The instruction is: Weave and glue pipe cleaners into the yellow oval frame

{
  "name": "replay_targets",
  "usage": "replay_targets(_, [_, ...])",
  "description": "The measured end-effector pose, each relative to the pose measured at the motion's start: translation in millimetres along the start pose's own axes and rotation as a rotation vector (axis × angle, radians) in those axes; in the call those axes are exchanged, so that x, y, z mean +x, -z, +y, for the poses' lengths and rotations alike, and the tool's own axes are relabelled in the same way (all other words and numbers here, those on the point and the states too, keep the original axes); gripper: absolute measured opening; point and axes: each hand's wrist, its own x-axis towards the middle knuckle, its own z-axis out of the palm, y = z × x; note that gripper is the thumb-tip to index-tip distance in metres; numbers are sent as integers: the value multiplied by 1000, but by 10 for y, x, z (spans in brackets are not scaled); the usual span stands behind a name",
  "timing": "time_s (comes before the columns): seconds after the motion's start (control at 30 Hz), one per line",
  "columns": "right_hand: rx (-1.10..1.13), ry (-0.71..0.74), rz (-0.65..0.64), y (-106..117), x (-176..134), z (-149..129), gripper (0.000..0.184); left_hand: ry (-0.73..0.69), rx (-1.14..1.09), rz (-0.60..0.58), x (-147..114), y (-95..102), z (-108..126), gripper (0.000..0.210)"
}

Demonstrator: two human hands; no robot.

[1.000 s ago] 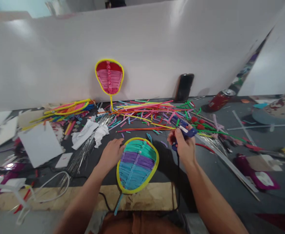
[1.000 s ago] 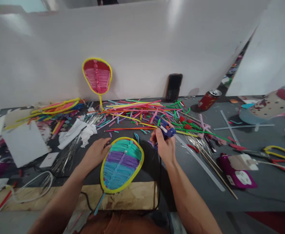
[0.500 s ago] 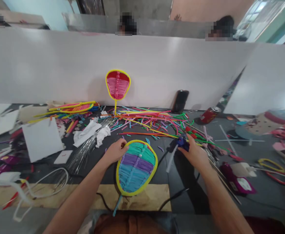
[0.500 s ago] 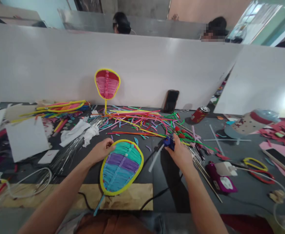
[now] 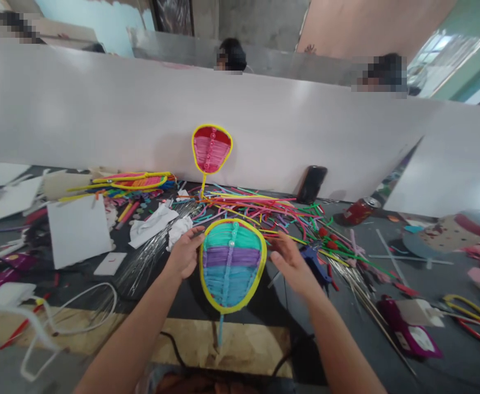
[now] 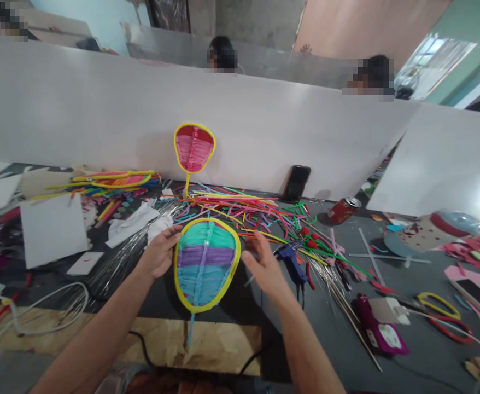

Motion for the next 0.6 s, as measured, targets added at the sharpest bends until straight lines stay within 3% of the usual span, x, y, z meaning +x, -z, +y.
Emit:
replay_targets(0.07, [237,-117,-102,-294,-6,-13,55,-12,-66,26,9,16,-23,33])
replay_targets(0.17, [418,-197,-43,-552,-12,20,41,-29,-122,5,0,36,-87,30])
replay_targets(0.27, [489,-224,35,-630,-34,78,41,-19,-197,-122,-44,41,-169,39])
replay_targets(0.37, [506,-253,62,-624,-73,126,40,95,-232,-250,-126,25,-265,38])
replay_targets(0.47, [390,-221,66,-568,-90,168,38,276,-227,-372,-211,-7,-343,33])
replay_targets(0.6, [-59,31,191,-437,-67,211,48,354,-245,-431,-258,-44,-378,28])
